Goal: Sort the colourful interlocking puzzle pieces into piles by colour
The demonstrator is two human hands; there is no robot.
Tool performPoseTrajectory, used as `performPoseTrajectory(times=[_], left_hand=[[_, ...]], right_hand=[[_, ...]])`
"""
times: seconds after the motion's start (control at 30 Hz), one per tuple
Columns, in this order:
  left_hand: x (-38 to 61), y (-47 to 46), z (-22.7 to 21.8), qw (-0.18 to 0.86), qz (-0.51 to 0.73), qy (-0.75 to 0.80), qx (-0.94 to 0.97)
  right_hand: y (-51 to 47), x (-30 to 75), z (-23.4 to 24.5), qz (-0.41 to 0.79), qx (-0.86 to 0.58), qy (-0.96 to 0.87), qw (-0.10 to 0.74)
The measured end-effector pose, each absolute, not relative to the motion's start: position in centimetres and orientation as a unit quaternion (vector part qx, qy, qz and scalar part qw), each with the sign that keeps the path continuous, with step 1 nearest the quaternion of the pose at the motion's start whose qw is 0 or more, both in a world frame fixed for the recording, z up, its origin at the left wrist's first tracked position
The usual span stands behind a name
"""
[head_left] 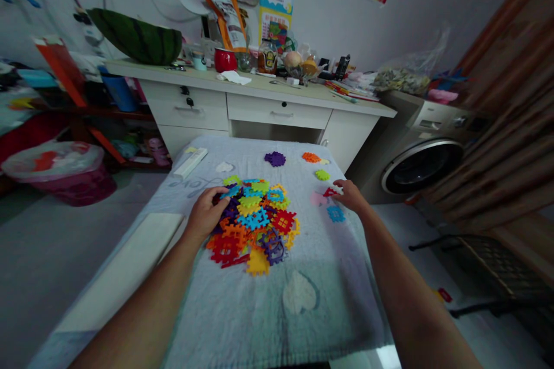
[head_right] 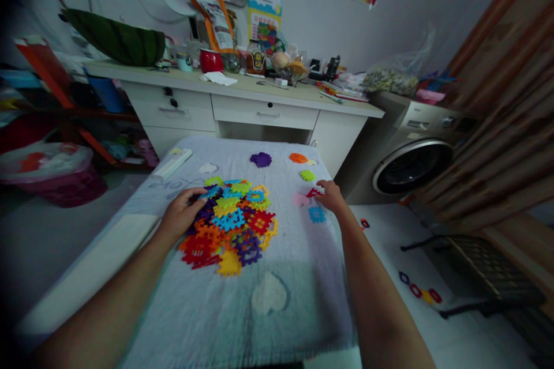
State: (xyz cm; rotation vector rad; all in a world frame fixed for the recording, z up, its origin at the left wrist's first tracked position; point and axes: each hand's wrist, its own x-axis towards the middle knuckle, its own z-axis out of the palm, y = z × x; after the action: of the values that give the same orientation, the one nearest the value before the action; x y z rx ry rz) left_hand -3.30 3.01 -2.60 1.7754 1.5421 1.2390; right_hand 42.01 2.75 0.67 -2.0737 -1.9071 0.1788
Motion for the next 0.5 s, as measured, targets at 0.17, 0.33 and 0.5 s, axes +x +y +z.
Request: performPoseTrajectory(times=[0.17,0.33,0.5], left_hand=[[-3.2,3.0,-2.6,0.241,0.454,0.564,0.646],[-3.2,3.0,-2.7,0.238,0.457,0.565,0.645],[-3.3,3.1,-2.7,0.24,0.455,0.565,0.645]], right_hand=[[-1.2,41.1,0.6,0.077,-0.723,-0.674,0.13],[-3.6,40.1,-0.5,0.077,-0.724,-0.678,0.101],[-3.7,41.1,-0.5,0.049,-0.741,-0.663,0.094]])
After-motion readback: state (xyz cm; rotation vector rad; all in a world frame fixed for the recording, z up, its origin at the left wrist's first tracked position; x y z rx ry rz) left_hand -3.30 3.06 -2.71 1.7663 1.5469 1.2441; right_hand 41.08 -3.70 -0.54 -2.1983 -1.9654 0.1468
